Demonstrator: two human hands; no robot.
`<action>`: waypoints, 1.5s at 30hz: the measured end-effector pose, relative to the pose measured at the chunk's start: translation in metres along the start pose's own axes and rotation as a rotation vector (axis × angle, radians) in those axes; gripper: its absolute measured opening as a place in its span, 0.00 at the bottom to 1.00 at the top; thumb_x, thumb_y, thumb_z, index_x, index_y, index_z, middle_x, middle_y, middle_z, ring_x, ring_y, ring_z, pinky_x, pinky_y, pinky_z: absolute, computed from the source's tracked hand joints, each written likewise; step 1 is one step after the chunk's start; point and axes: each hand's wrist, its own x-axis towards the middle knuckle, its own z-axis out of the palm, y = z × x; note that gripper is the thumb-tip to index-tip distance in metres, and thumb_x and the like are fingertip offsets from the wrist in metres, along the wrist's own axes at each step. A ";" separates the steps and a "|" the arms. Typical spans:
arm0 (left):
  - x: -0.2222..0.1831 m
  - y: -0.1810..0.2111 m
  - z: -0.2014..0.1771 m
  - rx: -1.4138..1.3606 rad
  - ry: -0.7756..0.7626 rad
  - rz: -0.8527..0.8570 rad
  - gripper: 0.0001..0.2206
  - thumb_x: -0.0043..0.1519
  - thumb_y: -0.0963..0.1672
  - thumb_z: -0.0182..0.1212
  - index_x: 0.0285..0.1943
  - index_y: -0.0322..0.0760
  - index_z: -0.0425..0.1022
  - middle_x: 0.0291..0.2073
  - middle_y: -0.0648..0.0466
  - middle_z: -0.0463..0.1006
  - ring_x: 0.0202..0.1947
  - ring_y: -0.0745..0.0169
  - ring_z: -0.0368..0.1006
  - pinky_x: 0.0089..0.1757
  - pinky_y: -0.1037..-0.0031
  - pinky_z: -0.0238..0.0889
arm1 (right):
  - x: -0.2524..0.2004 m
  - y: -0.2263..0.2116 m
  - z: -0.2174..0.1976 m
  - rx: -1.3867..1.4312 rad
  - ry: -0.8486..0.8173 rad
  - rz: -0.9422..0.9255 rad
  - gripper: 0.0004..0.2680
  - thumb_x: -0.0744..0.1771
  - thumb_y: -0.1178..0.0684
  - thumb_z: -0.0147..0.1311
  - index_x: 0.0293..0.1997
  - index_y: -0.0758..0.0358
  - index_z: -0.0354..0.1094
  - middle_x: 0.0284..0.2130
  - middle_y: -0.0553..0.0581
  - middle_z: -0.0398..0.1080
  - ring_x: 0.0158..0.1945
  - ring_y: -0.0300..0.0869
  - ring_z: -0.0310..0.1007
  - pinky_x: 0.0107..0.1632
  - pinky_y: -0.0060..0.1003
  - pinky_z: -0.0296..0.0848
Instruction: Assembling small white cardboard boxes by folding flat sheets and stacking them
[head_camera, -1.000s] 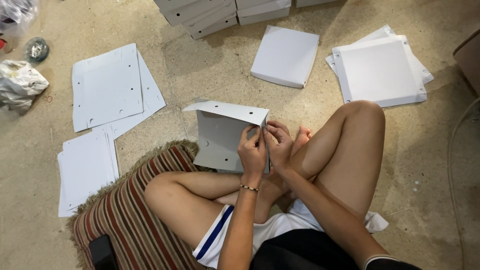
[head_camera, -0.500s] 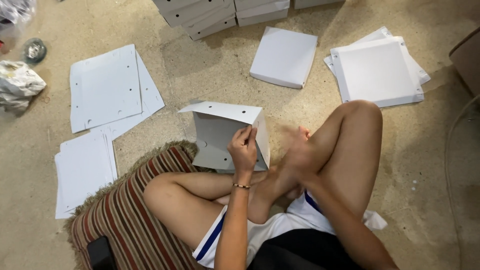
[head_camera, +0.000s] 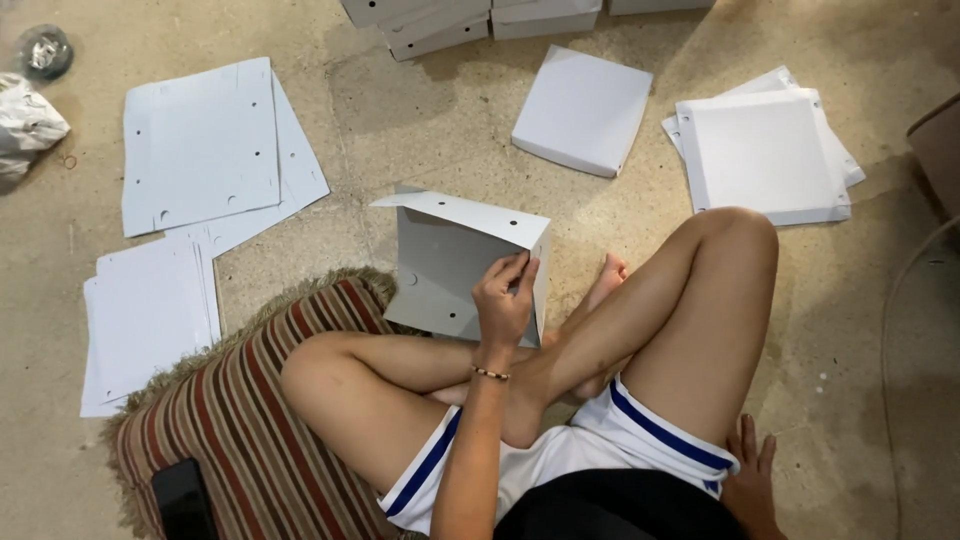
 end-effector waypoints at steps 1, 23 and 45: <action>0.000 0.000 0.000 -0.003 -0.007 0.005 0.11 0.57 0.44 0.56 0.39 0.28 0.75 0.31 0.48 0.76 0.26 0.64 0.71 0.26 0.78 0.64 | -0.004 0.003 0.003 -0.027 -0.051 0.005 0.25 0.57 0.43 0.42 0.58 0.60 0.49 0.61 0.66 0.46 0.73 0.62 0.28 0.63 0.74 0.32; -0.059 -0.010 -0.031 0.578 -0.409 0.527 0.03 0.55 0.43 0.58 0.31 0.44 0.77 0.28 0.53 0.77 0.39 0.59 0.73 0.42 0.70 0.67 | 0.424 -0.137 -0.079 1.057 0.031 0.574 0.32 0.54 0.65 0.49 0.64 0.53 0.45 0.55 0.66 0.52 0.50 0.56 0.64 0.43 0.47 0.72; 0.027 -0.028 0.018 0.537 -0.382 -0.183 0.17 0.61 0.48 0.46 0.53 0.35 0.67 0.42 0.44 0.73 0.44 0.48 0.70 0.48 0.60 0.60 | 0.398 -0.143 0.005 1.017 0.192 0.576 0.11 0.59 0.63 0.44 0.31 0.49 0.72 0.26 0.49 0.72 0.34 0.41 0.72 0.38 0.35 0.70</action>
